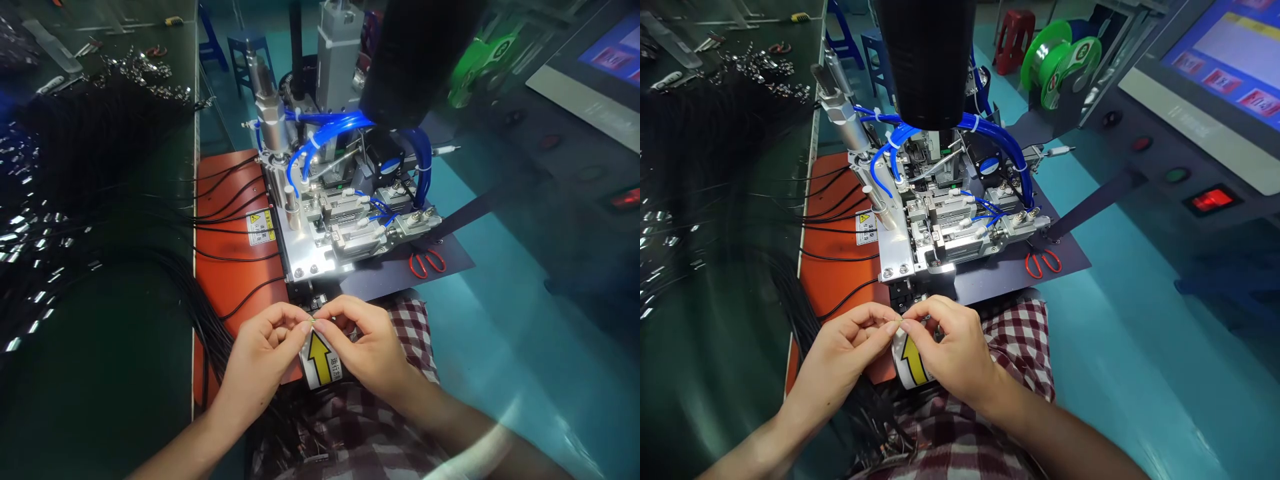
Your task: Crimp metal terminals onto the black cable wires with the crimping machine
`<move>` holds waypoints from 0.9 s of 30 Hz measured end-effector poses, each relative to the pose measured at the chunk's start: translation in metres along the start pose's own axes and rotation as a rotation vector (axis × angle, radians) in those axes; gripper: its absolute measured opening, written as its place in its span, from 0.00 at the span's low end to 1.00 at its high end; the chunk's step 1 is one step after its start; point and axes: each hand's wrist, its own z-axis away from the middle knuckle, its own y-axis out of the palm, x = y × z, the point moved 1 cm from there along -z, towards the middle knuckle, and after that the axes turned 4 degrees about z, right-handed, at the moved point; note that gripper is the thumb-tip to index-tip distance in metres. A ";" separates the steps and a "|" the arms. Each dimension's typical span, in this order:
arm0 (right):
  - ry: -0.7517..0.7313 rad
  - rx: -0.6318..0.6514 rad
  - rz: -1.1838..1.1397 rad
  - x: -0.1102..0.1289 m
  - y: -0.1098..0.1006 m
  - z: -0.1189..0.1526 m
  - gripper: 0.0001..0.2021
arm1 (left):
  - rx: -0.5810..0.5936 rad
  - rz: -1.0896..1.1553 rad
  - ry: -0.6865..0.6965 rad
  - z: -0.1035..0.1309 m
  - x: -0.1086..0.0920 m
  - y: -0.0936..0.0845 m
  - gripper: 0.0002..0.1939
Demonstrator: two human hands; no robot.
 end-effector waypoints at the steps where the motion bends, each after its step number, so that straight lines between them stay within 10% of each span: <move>1: -0.019 0.000 0.021 0.000 -0.001 0.000 0.04 | 0.005 -0.002 -0.003 0.000 0.001 0.000 0.14; 6: -0.151 0.038 0.215 0.003 -0.005 -0.001 0.06 | 0.061 0.033 -0.022 0.000 0.004 -0.001 0.13; 13: 0.220 0.201 -0.254 -0.004 -0.002 -0.006 0.07 | 0.085 0.122 0.061 0.000 0.001 0.001 0.10; 21: 0.270 0.264 -0.356 -0.009 -0.005 -0.004 0.07 | 0.282 0.033 0.011 -0.004 0.000 -0.003 0.10; 27: 0.322 0.206 -0.321 -0.033 -0.012 -0.018 0.08 | -0.011 -0.608 0.548 -0.006 0.000 -0.003 0.06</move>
